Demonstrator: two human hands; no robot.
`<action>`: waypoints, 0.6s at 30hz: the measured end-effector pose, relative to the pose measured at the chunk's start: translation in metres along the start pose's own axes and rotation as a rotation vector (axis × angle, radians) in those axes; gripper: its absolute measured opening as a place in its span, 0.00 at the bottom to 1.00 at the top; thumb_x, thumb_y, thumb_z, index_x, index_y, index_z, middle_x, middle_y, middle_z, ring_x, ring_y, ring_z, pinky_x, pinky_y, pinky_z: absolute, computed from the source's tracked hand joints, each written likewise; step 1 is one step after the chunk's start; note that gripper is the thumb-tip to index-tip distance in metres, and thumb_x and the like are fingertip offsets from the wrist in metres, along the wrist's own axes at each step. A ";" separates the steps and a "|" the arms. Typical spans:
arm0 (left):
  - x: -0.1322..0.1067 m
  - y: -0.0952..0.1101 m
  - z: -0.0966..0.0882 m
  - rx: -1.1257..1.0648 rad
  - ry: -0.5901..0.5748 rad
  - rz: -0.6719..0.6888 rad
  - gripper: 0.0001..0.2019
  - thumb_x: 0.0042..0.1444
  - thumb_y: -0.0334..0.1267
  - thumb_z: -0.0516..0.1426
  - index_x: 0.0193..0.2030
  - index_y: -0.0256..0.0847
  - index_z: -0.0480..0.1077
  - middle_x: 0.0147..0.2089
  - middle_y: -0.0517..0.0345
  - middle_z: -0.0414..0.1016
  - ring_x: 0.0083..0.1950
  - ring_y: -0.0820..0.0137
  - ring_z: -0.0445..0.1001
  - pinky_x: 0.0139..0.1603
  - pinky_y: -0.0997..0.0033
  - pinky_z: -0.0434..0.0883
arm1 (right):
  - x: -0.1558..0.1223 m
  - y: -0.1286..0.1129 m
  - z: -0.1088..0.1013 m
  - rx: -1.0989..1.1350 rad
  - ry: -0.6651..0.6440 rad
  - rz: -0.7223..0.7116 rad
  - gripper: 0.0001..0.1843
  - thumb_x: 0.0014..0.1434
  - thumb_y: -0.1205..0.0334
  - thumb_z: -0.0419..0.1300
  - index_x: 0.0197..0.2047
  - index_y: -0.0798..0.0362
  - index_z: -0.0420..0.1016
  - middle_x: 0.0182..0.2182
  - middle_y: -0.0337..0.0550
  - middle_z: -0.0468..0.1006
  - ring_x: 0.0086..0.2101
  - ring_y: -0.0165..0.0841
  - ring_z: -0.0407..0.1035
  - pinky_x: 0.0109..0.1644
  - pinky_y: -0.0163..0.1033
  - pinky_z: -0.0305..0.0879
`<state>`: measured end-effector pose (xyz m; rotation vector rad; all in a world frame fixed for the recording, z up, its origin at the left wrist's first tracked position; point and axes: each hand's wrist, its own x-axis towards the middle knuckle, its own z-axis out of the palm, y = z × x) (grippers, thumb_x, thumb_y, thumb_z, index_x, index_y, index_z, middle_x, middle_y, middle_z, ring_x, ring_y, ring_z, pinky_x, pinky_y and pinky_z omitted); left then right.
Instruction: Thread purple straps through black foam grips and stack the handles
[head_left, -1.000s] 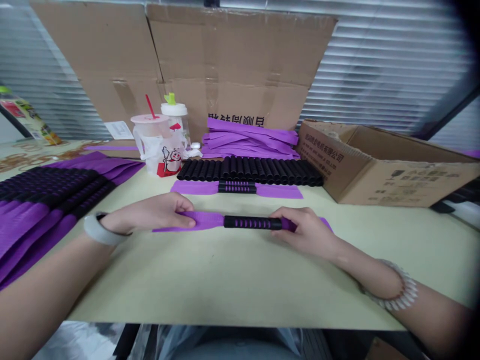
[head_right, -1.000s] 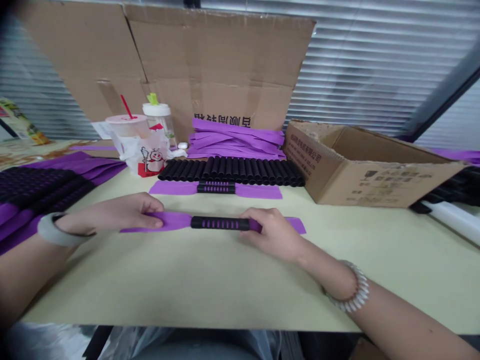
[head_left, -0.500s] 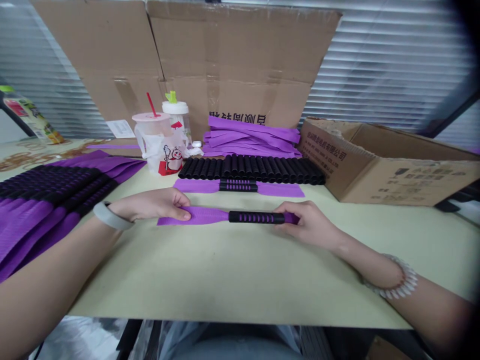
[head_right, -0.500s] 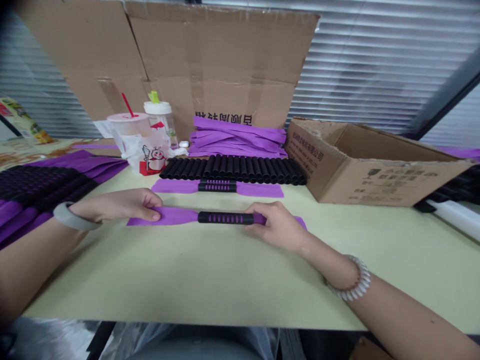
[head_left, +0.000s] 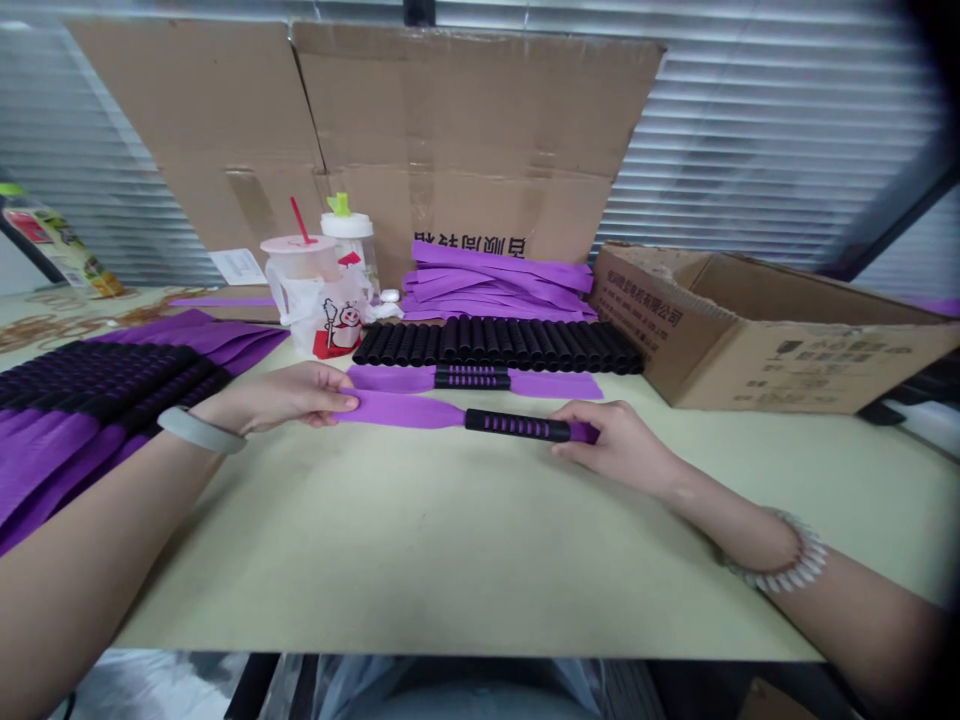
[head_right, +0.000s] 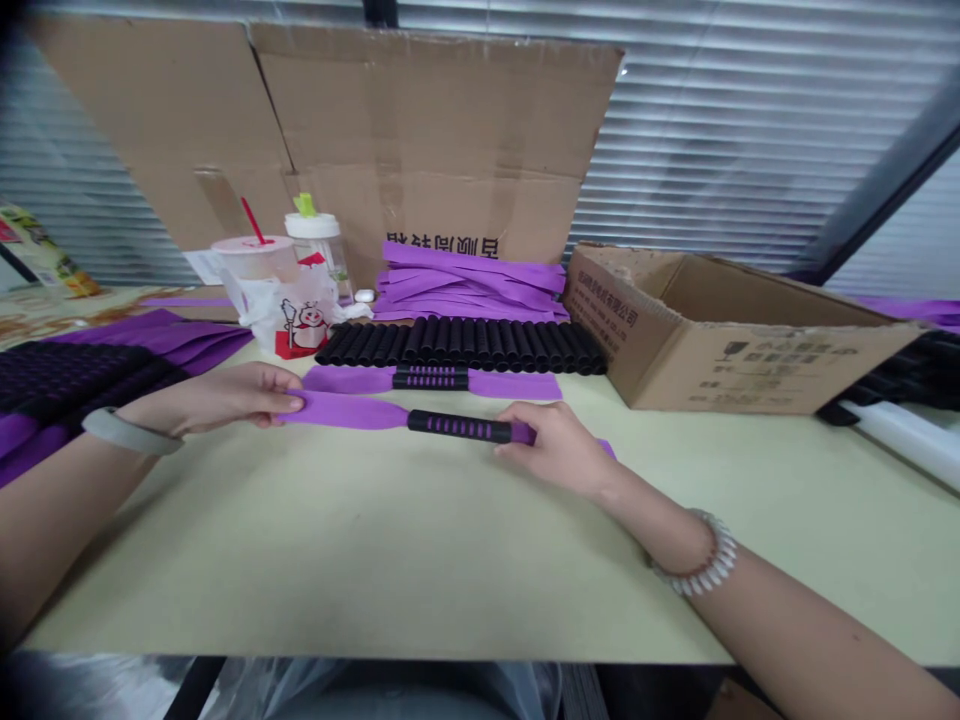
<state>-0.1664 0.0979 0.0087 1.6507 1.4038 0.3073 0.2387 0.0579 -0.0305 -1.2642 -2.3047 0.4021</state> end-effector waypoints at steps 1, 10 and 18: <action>0.001 -0.003 -0.002 -0.006 0.018 -0.011 0.18 0.46 0.52 0.64 0.28 0.39 0.67 0.26 0.64 0.63 0.27 0.75 0.62 0.28 0.78 0.61 | 0.001 0.001 -0.001 -0.007 -0.025 0.006 0.11 0.54 0.61 0.63 0.42 0.51 0.77 0.27 0.37 0.74 0.27 0.31 0.65 0.32 0.36 0.60; 0.008 -0.019 -0.013 0.007 0.116 -0.050 0.17 0.46 0.49 0.63 0.32 0.38 0.67 0.28 0.64 0.65 0.29 0.75 0.63 0.28 0.79 0.62 | 0.011 0.047 -0.045 -0.084 -0.249 0.146 0.12 0.54 0.54 0.58 0.25 0.52 0.74 0.22 0.37 0.73 0.25 0.31 0.64 0.30 0.37 0.56; 0.004 -0.018 -0.019 0.086 0.110 -0.099 0.18 0.38 0.51 0.63 0.31 0.38 0.69 0.27 0.62 0.70 0.29 0.72 0.68 0.30 0.76 0.66 | 0.012 0.077 -0.057 0.024 -0.261 0.246 0.22 0.50 0.41 0.58 0.23 0.53 0.70 0.20 0.38 0.69 0.24 0.31 0.62 0.30 0.37 0.56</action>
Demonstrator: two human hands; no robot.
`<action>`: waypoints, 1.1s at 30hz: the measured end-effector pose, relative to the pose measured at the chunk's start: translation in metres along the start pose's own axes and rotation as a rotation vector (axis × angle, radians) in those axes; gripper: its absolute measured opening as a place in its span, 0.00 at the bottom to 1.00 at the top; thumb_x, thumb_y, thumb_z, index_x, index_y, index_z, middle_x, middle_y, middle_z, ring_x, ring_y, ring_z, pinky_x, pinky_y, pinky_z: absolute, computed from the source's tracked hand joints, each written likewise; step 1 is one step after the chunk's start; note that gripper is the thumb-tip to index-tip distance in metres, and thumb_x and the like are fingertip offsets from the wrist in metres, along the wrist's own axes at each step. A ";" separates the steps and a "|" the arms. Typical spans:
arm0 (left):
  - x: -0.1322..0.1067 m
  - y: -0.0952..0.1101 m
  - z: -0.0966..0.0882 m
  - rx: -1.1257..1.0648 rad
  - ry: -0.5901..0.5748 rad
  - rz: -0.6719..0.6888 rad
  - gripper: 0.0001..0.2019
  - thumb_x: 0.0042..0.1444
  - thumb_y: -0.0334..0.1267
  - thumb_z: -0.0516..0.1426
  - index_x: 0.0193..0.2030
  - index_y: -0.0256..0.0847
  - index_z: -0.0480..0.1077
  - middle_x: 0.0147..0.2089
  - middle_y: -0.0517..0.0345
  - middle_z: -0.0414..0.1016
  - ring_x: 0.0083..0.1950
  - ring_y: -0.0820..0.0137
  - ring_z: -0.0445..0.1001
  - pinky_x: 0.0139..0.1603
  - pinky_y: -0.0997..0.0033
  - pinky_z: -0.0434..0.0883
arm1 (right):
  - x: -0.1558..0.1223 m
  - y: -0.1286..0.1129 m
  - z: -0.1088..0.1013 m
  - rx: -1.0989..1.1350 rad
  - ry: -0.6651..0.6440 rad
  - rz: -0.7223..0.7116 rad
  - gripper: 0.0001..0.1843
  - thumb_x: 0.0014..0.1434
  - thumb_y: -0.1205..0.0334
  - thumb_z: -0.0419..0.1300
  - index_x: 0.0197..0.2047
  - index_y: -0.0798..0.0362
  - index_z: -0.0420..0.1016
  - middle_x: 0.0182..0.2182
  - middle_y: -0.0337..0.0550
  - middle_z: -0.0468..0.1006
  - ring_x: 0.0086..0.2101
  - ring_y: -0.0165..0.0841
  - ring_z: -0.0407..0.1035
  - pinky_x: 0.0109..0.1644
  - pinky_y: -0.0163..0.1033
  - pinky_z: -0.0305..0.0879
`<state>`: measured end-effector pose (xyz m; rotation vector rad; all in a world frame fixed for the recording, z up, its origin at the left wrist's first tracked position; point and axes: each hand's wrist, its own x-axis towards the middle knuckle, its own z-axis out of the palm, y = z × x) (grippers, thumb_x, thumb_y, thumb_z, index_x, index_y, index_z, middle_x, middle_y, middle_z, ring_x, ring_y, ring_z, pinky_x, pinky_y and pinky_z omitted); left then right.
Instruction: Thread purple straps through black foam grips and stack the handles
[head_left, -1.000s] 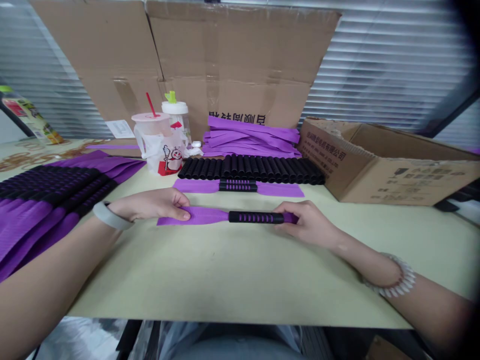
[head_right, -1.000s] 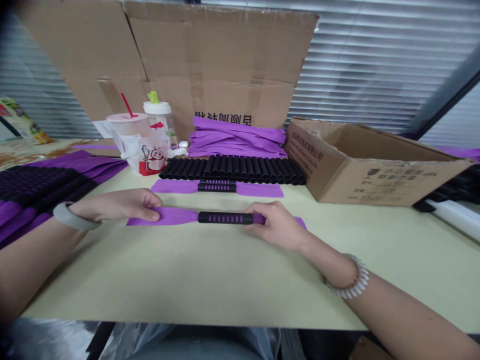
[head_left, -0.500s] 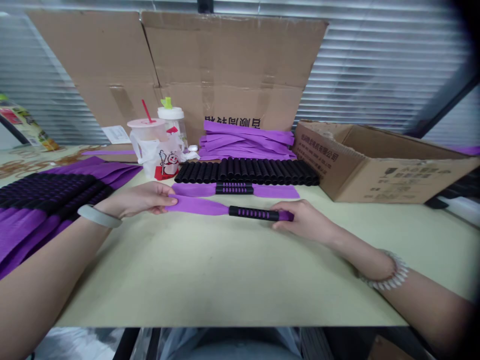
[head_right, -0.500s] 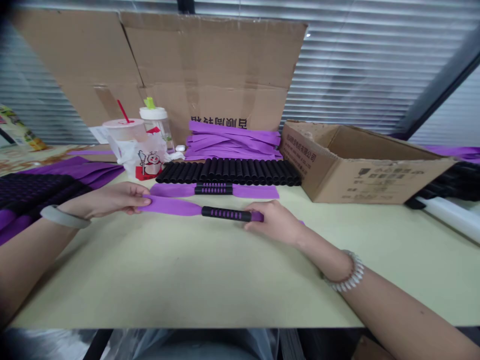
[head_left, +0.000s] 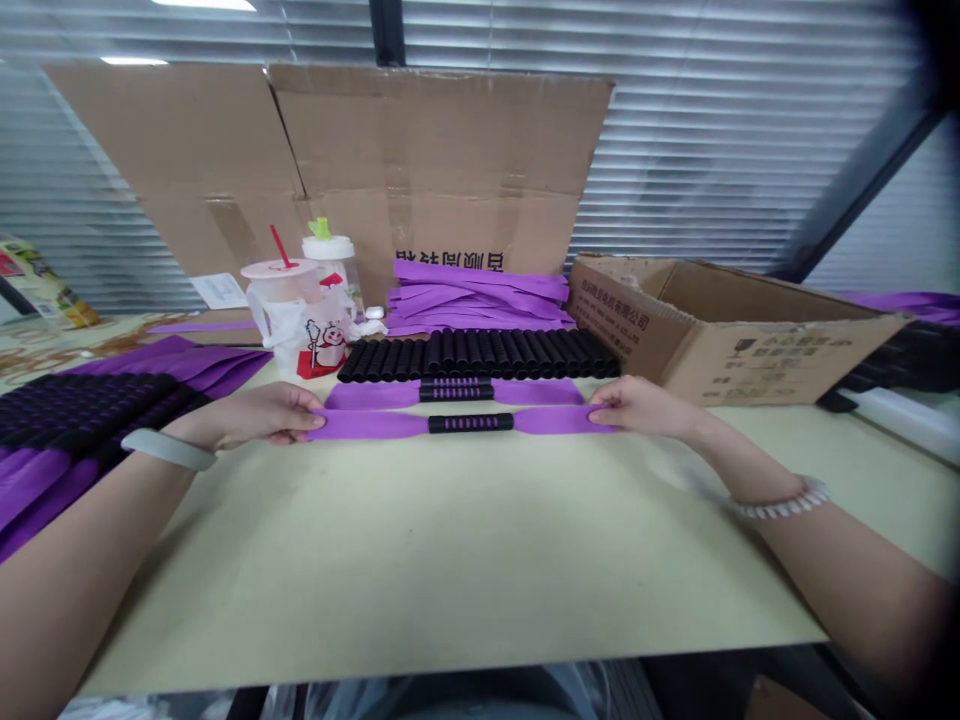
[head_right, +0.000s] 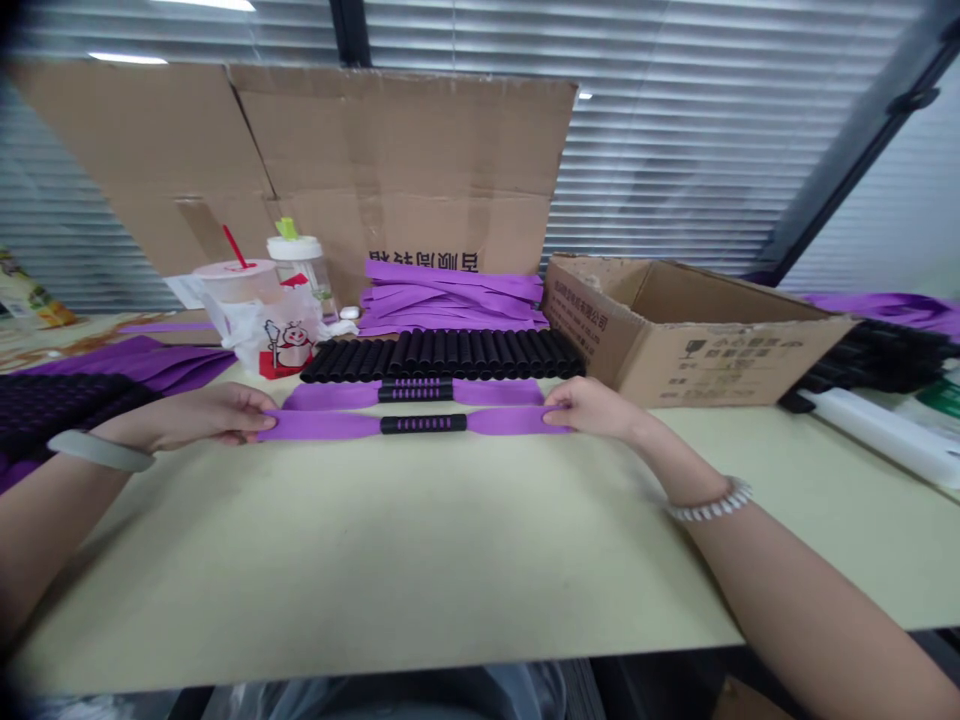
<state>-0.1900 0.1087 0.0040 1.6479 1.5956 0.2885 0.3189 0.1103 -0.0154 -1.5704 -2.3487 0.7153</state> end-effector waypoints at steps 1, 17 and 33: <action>-0.002 -0.001 -0.004 0.022 -0.013 -0.013 0.19 0.37 0.51 0.63 0.30 0.38 0.70 0.26 0.61 0.70 0.29 0.70 0.69 0.30 0.75 0.66 | 0.000 0.001 0.001 0.023 -0.020 0.004 0.23 0.50 0.40 0.58 0.23 0.53 0.70 0.20 0.38 0.69 0.23 0.31 0.62 0.29 0.37 0.56; 0.008 0.052 0.116 0.376 0.316 0.693 0.18 0.59 0.41 0.54 0.54 0.40 0.72 0.53 0.52 0.76 0.54 0.61 0.74 0.57 0.62 0.69 | 0.005 -0.004 0.008 0.298 -0.117 0.082 0.30 0.43 0.32 0.63 0.26 0.55 0.73 0.19 0.38 0.69 0.22 0.29 0.64 0.28 0.36 0.63; 0.010 0.050 0.109 0.297 0.296 0.638 0.17 0.57 0.42 0.57 0.51 0.43 0.75 0.51 0.53 0.78 0.51 0.59 0.76 0.55 0.59 0.70 | 0.008 0.001 0.007 0.445 -0.124 0.181 0.25 0.38 0.40 0.71 0.23 0.56 0.76 0.18 0.38 0.70 0.21 0.27 0.63 0.25 0.34 0.63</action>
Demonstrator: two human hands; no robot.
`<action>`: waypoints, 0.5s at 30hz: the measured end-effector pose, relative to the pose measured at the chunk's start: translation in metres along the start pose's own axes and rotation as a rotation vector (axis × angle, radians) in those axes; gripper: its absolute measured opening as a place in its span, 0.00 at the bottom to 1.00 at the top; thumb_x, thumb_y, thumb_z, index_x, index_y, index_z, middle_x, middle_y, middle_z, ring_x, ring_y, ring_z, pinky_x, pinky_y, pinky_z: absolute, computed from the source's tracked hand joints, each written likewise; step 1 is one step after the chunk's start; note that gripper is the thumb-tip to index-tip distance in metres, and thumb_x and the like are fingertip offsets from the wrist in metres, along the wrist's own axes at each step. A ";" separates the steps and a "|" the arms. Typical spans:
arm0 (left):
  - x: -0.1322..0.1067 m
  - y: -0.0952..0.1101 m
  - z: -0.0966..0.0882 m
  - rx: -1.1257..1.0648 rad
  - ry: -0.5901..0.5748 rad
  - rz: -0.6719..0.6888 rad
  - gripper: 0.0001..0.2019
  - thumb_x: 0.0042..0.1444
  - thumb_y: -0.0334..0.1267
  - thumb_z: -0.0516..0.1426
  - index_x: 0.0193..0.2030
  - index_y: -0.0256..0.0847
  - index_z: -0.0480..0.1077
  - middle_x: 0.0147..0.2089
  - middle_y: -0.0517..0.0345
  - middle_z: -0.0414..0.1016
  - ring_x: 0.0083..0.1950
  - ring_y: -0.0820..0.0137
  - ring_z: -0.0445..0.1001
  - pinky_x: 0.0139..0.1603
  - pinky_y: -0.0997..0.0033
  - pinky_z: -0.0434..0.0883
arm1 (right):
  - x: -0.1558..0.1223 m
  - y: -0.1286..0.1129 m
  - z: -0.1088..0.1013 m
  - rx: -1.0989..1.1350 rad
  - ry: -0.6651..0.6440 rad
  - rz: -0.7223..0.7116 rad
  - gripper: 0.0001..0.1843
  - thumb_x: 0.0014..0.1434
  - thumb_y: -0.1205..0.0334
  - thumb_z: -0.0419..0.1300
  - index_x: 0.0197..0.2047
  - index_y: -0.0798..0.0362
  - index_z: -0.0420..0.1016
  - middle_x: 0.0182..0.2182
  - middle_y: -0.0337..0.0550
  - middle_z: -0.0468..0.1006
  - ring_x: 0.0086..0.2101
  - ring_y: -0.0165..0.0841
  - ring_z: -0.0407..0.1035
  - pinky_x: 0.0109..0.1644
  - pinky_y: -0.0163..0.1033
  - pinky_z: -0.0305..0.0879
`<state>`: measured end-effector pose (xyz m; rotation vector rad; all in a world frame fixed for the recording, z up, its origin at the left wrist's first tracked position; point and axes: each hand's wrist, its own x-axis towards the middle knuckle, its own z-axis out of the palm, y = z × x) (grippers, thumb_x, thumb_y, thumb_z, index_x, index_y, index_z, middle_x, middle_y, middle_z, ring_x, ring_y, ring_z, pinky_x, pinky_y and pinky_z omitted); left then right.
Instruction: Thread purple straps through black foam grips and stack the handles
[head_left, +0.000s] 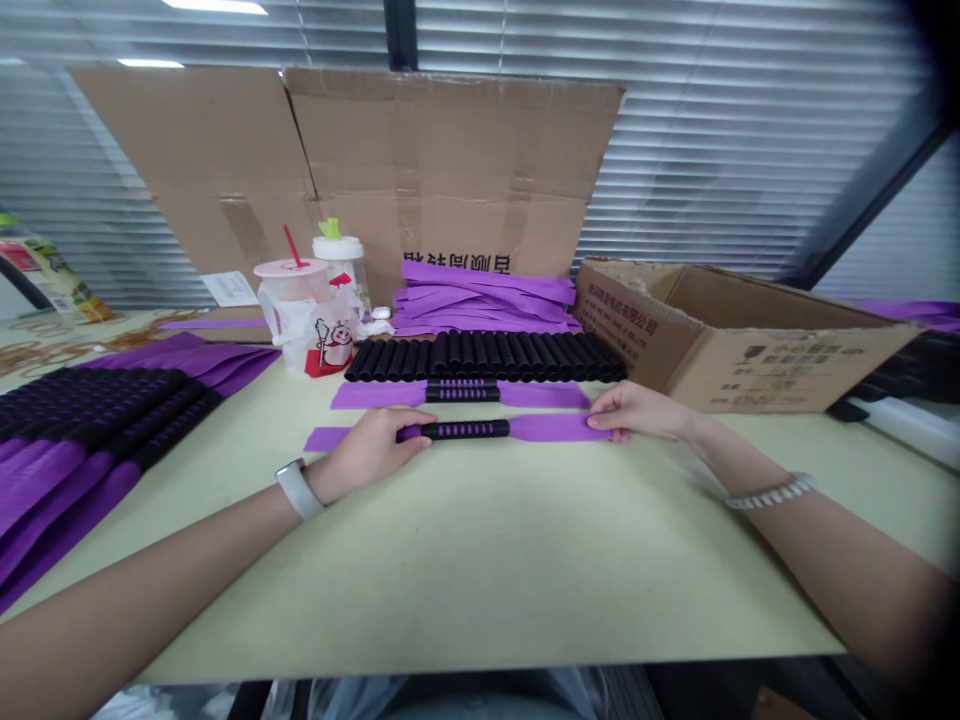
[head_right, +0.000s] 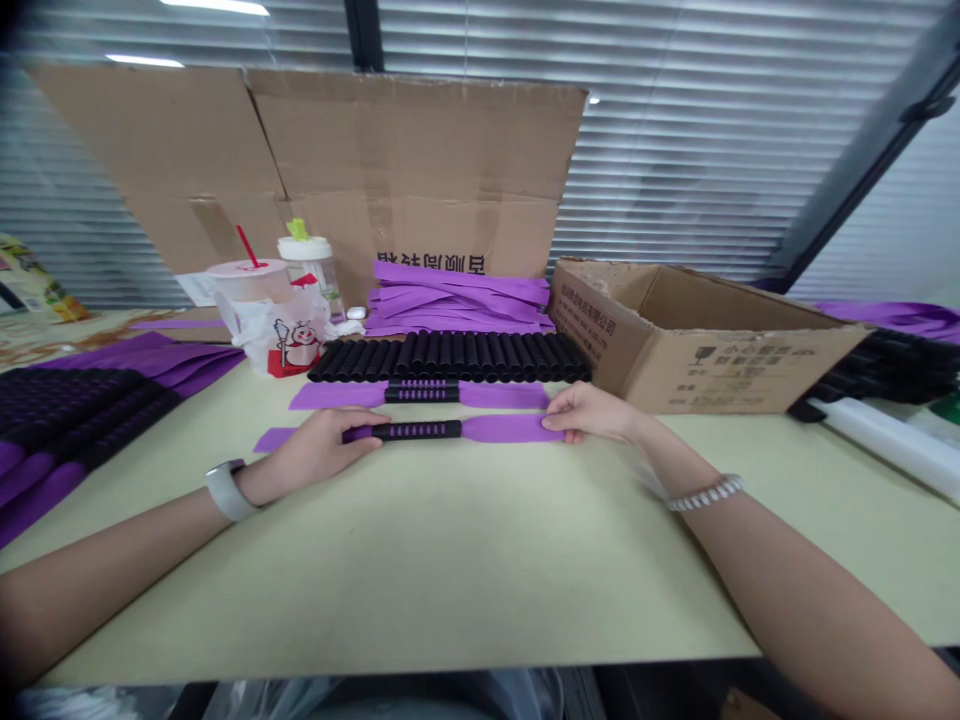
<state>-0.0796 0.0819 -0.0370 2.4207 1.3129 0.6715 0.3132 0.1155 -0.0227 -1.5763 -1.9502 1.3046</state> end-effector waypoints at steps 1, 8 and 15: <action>0.000 0.000 0.000 -0.001 0.000 0.001 0.17 0.57 0.42 0.57 0.51 0.42 0.75 0.52 0.53 0.78 0.52 0.59 0.75 0.55 0.60 0.70 | 0.000 0.000 0.000 0.005 0.000 0.002 0.25 0.38 0.40 0.71 0.23 0.56 0.76 0.18 0.38 0.70 0.21 0.27 0.63 0.25 0.33 0.63; 0.001 0.001 -0.004 0.044 -0.048 -0.008 0.18 0.57 0.43 0.56 0.53 0.40 0.73 0.53 0.51 0.76 0.52 0.59 0.74 0.55 0.62 0.68 | 0.000 0.002 0.001 0.053 0.023 -0.001 0.27 0.38 0.40 0.71 0.25 0.57 0.76 0.17 0.38 0.69 0.20 0.26 0.62 0.24 0.32 0.61; -0.002 -0.046 -0.073 0.062 -0.280 -0.201 0.14 0.48 0.49 0.59 0.24 0.41 0.70 0.24 0.61 0.68 0.26 0.69 0.66 0.28 0.71 0.61 | 0.001 0.001 0.003 0.149 0.125 -0.026 0.29 0.36 0.38 0.72 0.26 0.55 0.71 0.21 0.37 0.70 0.22 0.26 0.64 0.27 0.33 0.64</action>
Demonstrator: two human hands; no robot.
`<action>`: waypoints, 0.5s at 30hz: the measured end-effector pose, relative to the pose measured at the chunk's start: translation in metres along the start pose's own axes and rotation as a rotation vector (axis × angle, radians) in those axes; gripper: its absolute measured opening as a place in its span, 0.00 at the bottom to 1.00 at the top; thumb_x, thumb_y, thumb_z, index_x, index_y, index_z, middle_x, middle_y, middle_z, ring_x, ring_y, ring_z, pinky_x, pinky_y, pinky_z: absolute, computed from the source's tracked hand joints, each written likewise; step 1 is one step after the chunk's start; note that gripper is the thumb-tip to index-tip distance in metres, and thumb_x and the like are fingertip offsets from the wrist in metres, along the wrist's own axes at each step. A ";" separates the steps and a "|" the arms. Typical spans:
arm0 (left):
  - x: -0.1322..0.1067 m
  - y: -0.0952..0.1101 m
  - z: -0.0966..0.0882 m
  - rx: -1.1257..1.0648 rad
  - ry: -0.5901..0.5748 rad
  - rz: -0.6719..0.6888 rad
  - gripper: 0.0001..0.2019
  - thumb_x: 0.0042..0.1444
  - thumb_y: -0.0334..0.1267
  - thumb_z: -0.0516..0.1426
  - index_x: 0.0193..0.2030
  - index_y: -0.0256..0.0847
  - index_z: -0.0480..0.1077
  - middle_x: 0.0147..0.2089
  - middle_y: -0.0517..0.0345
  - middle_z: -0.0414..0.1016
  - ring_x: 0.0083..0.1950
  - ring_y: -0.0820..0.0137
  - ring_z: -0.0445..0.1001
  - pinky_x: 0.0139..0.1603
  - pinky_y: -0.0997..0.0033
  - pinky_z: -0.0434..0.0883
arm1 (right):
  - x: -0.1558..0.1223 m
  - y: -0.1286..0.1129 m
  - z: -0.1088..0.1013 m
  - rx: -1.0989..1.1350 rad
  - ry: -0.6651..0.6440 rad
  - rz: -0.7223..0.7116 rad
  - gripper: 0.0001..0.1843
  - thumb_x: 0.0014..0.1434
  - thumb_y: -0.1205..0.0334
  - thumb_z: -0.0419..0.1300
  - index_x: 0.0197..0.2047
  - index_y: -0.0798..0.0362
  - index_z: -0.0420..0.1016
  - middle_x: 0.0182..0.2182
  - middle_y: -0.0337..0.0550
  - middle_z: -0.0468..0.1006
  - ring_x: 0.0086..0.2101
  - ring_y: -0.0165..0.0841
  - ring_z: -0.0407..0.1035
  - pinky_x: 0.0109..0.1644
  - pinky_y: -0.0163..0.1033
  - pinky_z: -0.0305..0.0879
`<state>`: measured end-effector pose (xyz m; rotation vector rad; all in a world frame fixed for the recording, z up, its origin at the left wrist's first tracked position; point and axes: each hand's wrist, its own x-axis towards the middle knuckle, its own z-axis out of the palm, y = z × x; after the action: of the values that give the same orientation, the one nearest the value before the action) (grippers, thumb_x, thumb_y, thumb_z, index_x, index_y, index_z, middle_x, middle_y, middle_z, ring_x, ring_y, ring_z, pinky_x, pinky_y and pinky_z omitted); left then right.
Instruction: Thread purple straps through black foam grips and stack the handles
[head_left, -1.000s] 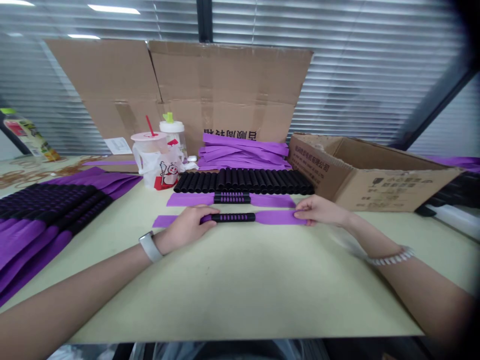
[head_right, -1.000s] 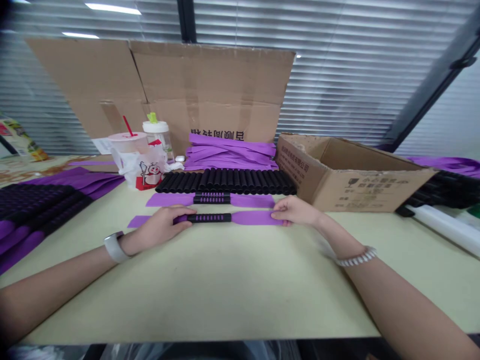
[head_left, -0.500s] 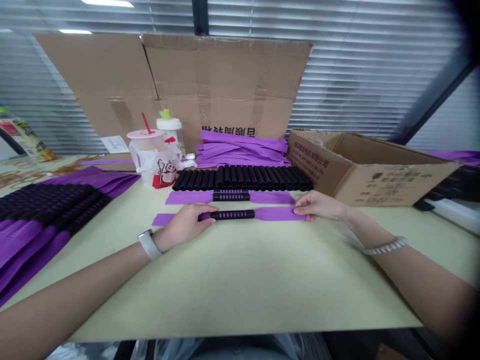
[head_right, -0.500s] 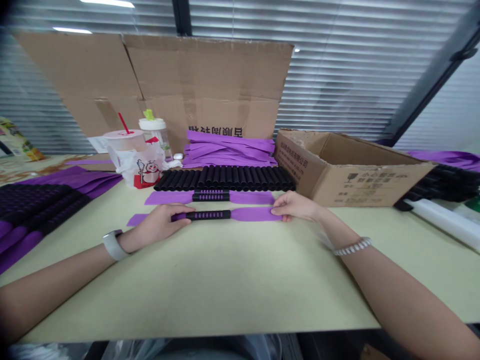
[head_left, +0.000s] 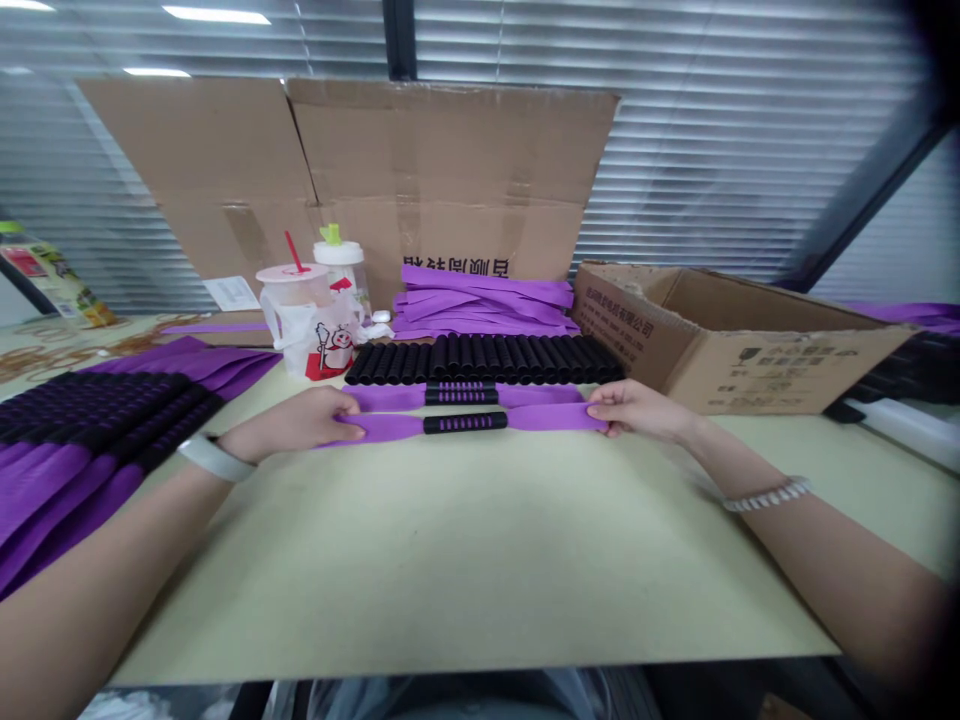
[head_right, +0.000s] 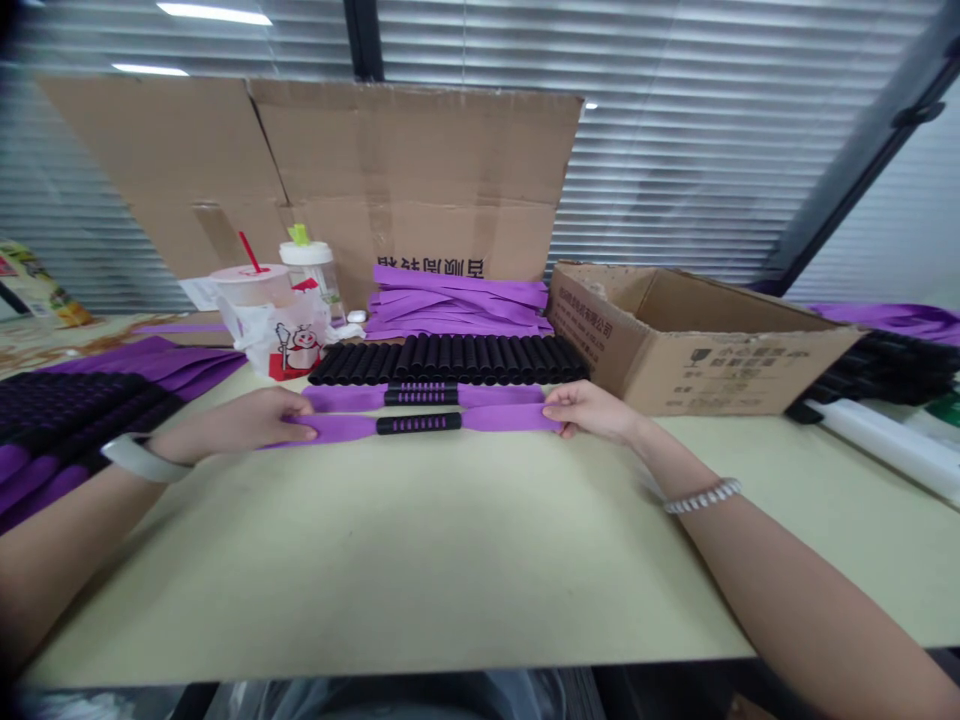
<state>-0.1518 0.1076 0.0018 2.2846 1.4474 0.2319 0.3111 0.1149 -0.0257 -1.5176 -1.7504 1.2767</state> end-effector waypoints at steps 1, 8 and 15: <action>-0.002 -0.008 -0.008 -0.035 -0.010 -0.030 0.15 0.48 0.50 0.59 0.22 0.40 0.68 0.22 0.62 0.65 0.25 0.70 0.63 0.27 0.72 0.59 | 0.001 -0.001 0.001 0.013 0.015 -0.005 0.29 0.35 0.39 0.72 0.27 0.55 0.70 0.22 0.37 0.70 0.22 0.26 0.65 0.27 0.33 0.65; -0.007 -0.028 -0.023 -0.201 0.182 -0.198 0.19 0.45 0.56 0.61 0.25 0.39 0.67 0.22 0.61 0.65 0.24 0.72 0.63 0.25 0.74 0.61 | 0.006 -0.001 -0.002 0.029 0.147 -0.070 0.27 0.36 0.41 0.72 0.27 0.54 0.71 0.19 0.39 0.72 0.21 0.28 0.65 0.27 0.35 0.65; -0.006 -0.026 -0.020 -0.310 0.231 -0.202 0.20 0.42 0.56 0.62 0.27 0.39 0.69 0.23 0.61 0.67 0.25 0.73 0.66 0.26 0.75 0.65 | 0.008 0.003 -0.010 0.022 0.183 -0.078 0.27 0.34 0.42 0.73 0.27 0.55 0.72 0.19 0.42 0.74 0.20 0.29 0.65 0.26 0.35 0.65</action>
<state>-0.1833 0.1168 0.0093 1.8979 1.6144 0.6281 0.3185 0.1253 -0.0260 -1.4882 -1.6561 1.0791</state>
